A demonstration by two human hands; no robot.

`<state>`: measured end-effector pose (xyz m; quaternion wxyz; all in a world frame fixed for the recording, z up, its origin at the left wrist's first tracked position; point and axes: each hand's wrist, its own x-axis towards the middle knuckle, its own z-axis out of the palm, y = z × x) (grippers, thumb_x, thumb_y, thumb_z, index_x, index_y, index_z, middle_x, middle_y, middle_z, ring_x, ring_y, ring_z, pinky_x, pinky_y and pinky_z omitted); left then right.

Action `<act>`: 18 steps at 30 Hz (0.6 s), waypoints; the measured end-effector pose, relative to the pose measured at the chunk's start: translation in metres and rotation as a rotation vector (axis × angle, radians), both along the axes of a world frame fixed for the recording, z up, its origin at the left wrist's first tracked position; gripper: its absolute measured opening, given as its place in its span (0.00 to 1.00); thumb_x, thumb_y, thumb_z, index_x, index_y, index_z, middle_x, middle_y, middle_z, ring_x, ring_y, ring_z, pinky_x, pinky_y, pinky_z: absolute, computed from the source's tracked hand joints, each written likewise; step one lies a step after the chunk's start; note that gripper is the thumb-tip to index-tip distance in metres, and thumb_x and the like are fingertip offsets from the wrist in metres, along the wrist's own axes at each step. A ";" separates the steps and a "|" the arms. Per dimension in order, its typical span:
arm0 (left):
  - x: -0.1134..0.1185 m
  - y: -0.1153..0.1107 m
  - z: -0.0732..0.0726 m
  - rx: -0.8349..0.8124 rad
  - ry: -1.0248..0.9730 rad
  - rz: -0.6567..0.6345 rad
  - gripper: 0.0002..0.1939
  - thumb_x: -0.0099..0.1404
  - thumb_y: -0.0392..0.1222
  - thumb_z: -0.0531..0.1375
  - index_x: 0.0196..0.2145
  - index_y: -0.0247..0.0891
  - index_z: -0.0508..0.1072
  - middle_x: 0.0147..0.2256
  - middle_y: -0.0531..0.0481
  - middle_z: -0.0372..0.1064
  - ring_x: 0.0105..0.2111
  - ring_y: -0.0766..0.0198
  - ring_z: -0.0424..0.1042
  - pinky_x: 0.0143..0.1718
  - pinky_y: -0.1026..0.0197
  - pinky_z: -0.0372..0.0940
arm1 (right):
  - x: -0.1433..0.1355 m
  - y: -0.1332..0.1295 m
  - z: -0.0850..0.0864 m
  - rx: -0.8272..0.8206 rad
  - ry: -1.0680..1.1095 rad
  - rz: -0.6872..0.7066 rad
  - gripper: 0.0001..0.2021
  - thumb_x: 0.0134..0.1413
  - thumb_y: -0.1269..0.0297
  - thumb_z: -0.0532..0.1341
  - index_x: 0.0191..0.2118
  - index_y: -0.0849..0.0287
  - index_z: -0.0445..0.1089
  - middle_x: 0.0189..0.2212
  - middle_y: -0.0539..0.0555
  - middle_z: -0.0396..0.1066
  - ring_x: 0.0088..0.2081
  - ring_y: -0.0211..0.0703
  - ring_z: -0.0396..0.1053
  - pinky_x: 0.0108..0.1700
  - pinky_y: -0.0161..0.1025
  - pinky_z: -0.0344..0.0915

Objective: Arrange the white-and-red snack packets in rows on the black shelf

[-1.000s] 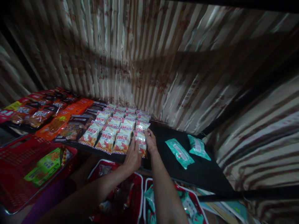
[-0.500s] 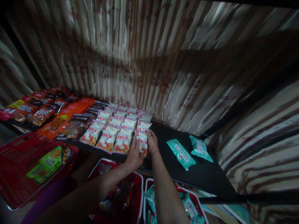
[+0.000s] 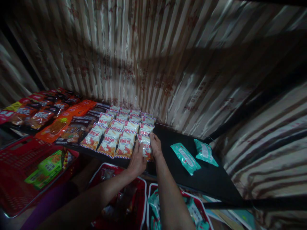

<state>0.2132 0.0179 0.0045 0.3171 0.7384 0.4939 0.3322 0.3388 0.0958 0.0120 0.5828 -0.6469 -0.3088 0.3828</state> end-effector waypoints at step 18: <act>-0.006 0.007 0.007 0.012 0.026 0.018 0.40 0.52 0.28 0.53 0.62 0.27 0.46 0.65 0.33 0.33 0.64 0.50 0.38 0.62 0.49 0.47 | -0.009 -0.018 -0.017 -0.005 -0.068 -0.060 0.31 0.45 0.43 0.58 0.53 0.56 0.66 0.43 0.55 0.74 0.41 0.46 0.73 0.41 0.39 0.69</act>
